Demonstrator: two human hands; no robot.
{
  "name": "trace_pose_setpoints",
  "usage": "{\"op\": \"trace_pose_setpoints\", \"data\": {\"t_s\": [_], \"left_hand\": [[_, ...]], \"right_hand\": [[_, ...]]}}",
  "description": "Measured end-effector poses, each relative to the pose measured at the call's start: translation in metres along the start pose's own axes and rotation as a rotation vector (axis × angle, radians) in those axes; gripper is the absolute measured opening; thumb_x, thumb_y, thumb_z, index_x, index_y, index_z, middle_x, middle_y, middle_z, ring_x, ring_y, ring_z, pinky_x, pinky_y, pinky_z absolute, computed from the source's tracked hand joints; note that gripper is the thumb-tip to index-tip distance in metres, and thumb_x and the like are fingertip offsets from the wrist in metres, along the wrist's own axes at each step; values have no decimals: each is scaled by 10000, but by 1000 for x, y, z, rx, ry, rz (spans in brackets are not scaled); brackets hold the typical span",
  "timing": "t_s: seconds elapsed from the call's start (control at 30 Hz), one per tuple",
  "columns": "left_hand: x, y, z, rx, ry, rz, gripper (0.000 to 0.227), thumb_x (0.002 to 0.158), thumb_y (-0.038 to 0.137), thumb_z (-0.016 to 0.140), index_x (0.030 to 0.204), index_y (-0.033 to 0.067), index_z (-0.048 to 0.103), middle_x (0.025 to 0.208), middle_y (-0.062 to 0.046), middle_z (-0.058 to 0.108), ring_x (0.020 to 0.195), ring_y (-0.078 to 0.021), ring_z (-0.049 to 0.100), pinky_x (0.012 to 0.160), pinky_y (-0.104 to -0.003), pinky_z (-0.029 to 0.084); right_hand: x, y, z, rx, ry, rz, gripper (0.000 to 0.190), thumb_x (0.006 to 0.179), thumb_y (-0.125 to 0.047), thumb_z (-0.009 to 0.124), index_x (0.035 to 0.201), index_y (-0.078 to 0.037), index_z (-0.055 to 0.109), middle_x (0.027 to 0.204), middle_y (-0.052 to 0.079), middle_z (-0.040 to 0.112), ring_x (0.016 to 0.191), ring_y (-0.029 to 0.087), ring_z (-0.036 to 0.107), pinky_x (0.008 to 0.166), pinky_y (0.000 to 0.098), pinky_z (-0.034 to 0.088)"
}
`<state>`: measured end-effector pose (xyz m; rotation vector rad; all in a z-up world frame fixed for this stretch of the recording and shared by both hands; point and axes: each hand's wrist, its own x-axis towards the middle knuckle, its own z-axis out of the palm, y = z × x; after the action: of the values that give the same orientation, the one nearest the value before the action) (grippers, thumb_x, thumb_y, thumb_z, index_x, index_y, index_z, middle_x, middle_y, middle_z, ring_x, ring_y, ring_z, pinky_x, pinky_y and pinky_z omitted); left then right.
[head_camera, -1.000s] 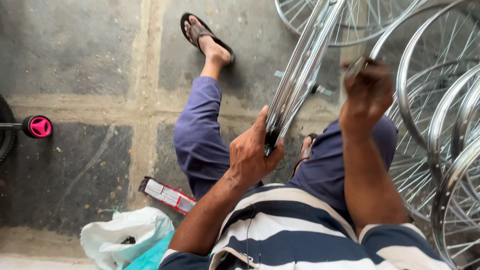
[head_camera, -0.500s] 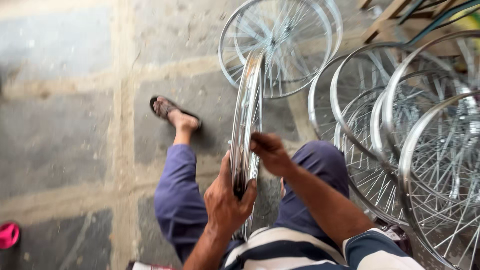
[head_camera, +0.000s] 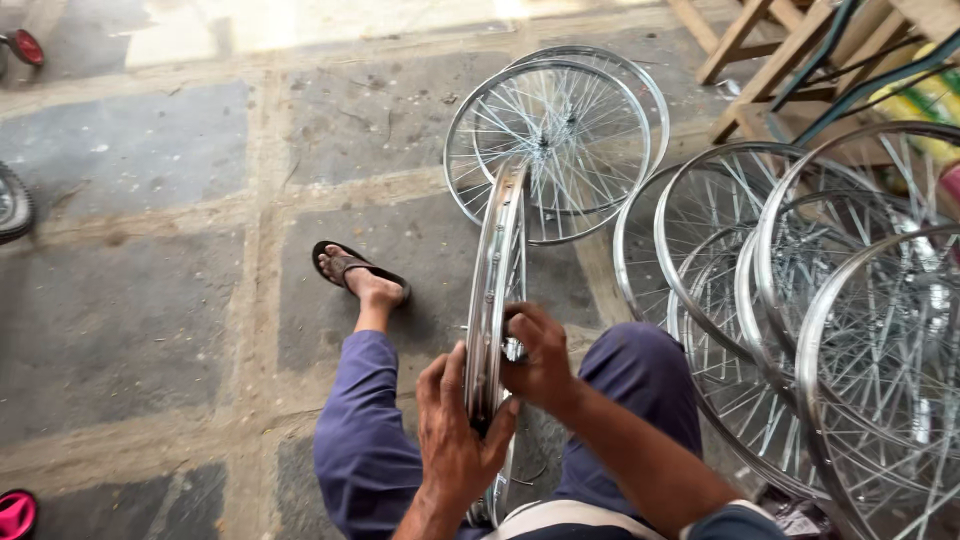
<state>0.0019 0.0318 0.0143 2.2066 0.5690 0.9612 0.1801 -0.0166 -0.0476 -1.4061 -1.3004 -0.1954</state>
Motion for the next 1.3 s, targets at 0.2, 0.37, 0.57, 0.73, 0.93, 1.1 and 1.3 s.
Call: {"op": "trace_pose_setpoints", "data": {"t_s": [0.2, 0.37, 0.57, 0.73, 0.93, 1.1, 1.3], "left_hand": [[-4, 5, -1, -34, -9, -7, 822, 830, 279, 801, 1504, -4, 425, 1356, -259, 482, 1222, -412, 536, 1011, -518, 473], [-2, 9, 5, -81, -38, 11, 799, 855, 258, 778, 1535, 36, 422, 1444, -261, 407, 1293, -413, 504, 1043, -525, 472], [1, 3, 7, -1, -35, 50, 791, 863, 302, 789, 1517, 54, 419, 1457, -278, 386, 1333, -416, 438, 1052, -579, 429], [1, 2, 4, -13, -78, 22, 790, 877, 326, 796, 1519, 54, 424, 1451, -279, 380, 1316, -411, 450, 1057, -567, 424], [1, 4, 10, -42, -17, 178, 817, 855, 259, 776, 1538, 30, 391, 1510, -265, 380, 1422, -467, 388, 1167, -617, 347], [-1, 2, 9, -78, -30, 104, 818, 848, 249, 776, 1545, 36, 404, 1531, -263, 388, 1427, -452, 403, 1171, -585, 375], [-4, 7, 3, -41, -30, 54, 830, 800, 257, 801, 1516, 29, 449, 1511, -268, 395, 1403, -459, 400, 1151, -591, 359]], "right_hand": [[-13, 42, -35, 1086, -274, 529, 254, 968, -18, 777, 1214, 31, 734, 1195, 174, 738, 1084, 256, 717, 951, 419, 606], [7, 74, -40, 1269, -678, 709, 481, 894, -127, 704, 1356, -30, 612, 1356, 94, 681, 1221, 161, 678, 1087, 320, 560], [6, 38, -44, 510, -423, 329, 506, 807, -118, 893, 1245, 23, 684, 1082, 92, 757, 921, 171, 717, 801, 342, 638], [9, 0, -36, 1, -138, 108, 417, 772, -142, 899, 1125, -33, 704, 1045, 65, 752, 947, 156, 756, 826, 338, 631], [44, 16, -51, 685, -705, 291, 372, 933, -122, 778, 1267, 15, 689, 1145, 144, 755, 1001, 252, 734, 889, 386, 628], [15, -5, -17, 150, -153, 8, 314, 933, -239, 753, 1185, -53, 720, 878, 84, 764, 682, 182, 717, 654, 333, 586], [15, -11, -15, 126, -188, 149, 241, 962, -258, 743, 1095, -57, 753, 814, 90, 747, 708, 198, 758, 723, 373, 607]]}}
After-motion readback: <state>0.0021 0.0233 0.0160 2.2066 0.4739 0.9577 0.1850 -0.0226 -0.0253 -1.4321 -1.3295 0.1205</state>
